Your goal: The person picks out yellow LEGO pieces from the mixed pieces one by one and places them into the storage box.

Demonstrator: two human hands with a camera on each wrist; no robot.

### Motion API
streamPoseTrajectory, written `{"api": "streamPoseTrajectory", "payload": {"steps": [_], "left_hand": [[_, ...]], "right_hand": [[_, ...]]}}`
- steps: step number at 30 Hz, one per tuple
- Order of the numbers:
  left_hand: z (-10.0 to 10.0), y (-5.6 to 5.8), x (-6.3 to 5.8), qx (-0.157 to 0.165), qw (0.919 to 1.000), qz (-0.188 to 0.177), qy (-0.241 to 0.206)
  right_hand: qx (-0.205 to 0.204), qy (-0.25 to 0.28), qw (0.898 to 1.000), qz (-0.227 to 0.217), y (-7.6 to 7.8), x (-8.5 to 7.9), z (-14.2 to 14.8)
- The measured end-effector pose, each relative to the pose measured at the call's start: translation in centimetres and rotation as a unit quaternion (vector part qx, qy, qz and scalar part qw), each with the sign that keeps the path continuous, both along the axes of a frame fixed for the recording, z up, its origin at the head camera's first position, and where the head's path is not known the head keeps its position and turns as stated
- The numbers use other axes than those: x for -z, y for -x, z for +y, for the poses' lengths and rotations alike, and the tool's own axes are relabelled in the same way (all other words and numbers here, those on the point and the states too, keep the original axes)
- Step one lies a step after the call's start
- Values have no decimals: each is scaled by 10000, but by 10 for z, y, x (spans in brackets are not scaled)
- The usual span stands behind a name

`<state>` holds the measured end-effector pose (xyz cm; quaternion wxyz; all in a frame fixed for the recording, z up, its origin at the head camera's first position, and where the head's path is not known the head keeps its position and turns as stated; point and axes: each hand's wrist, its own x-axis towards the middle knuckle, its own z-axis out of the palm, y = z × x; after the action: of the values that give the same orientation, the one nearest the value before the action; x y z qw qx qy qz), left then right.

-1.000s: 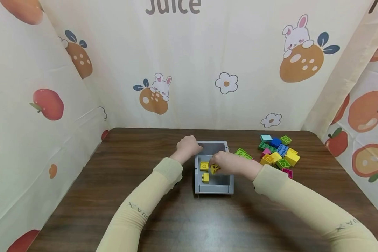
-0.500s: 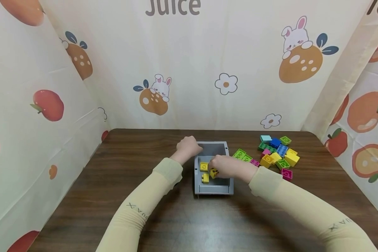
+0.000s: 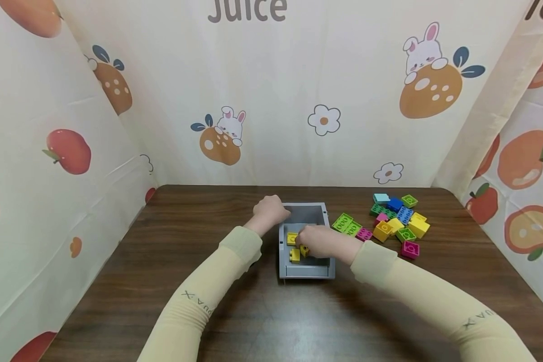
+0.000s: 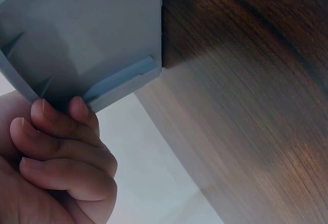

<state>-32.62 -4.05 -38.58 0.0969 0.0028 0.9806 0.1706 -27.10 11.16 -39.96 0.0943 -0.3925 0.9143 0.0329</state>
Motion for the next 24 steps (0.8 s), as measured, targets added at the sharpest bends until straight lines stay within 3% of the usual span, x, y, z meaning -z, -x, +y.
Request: {"api": "streamPoseTrajectory", "payload": {"steps": [17, 24], "left_hand": [[0, 0, 1, 19, 10000, 51, -8], [0, 1, 2, 30, 10000, 52, 8]], "right_hand": [[74, -178, 9998, -40, -1, 0, -4], [65, -242, 9995, -170, -2, -11, -4]]}}
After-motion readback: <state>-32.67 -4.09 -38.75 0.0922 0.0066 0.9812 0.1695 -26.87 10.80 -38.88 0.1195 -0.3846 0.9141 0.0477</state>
